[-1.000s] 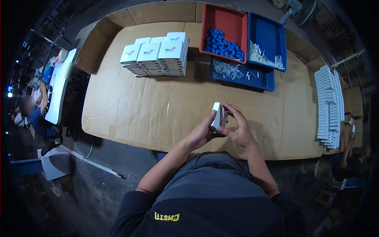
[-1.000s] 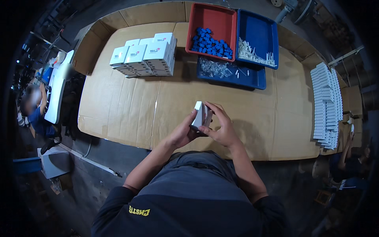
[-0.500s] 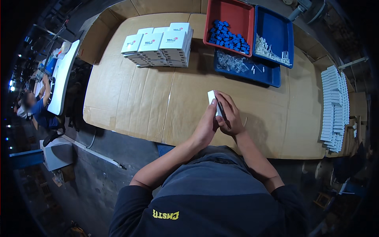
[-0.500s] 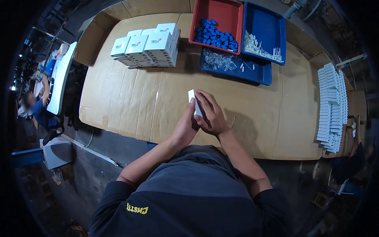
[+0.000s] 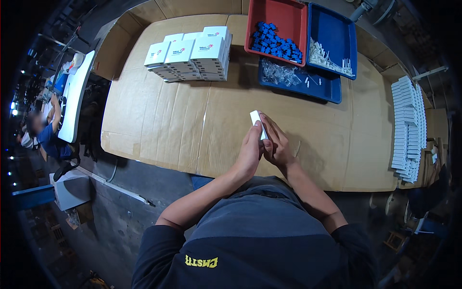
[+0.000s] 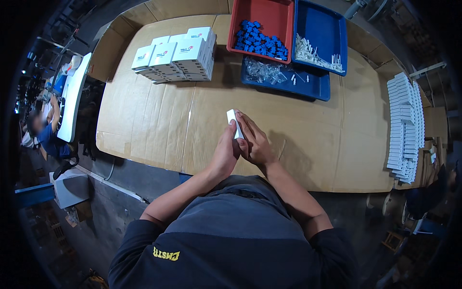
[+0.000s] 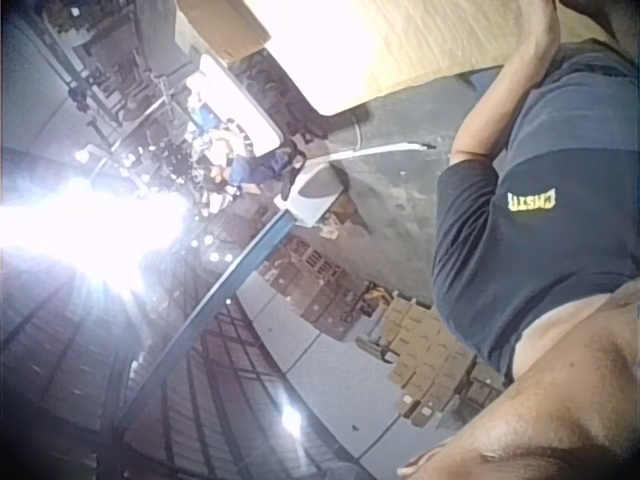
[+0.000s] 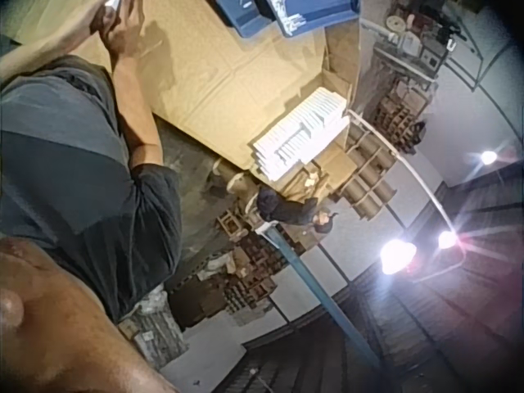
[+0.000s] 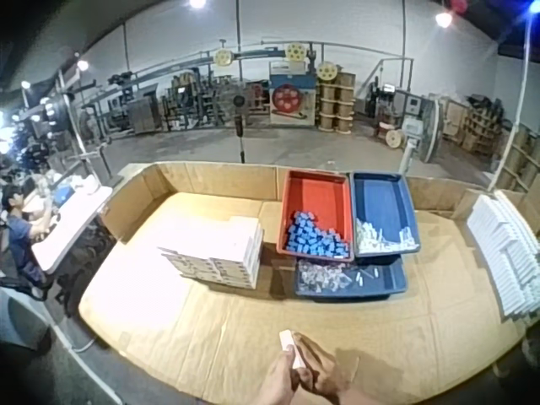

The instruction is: Packing electronic components or switches into small white boxes.

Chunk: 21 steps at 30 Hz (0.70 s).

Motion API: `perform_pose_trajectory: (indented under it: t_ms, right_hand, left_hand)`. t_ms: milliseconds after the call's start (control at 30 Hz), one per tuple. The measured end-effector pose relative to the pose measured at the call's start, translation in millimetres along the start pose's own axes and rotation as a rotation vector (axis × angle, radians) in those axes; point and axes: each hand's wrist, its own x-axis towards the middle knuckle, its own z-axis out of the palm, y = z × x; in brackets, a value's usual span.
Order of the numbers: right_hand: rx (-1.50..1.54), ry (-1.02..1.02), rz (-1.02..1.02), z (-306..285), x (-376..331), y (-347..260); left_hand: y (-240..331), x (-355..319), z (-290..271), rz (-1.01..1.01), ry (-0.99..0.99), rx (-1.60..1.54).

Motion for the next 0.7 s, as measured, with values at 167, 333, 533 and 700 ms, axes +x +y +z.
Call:
perform_pose_trajectory:
  t_ms: [167, 333, 533, 700]
  right_hand:
    - [0.029, 0.003, 0.016, 1.5, -2.2, 0.4]
    - [0.028, -0.018, 0.022, 0.4, 0.7, -2.6]
    - [0.028, -0.006, 0.016, 3.5, -0.5, -1.7]
    - [0.026, 0.005, 0.016, 5.8, -2.5, 0.2]
  left_hand:
    - [3.4, -4.7, 9.1, 0.012, 0.057, -0.036]
    - [6.2, -8.1, 9.1, 0.025, 0.062, -0.028]
    - [6.8, -8.1, 14.7, 0.04, 0.103, -0.047]
    - [10.4, -11.8, 16.6, 0.019, 0.119, -0.025]
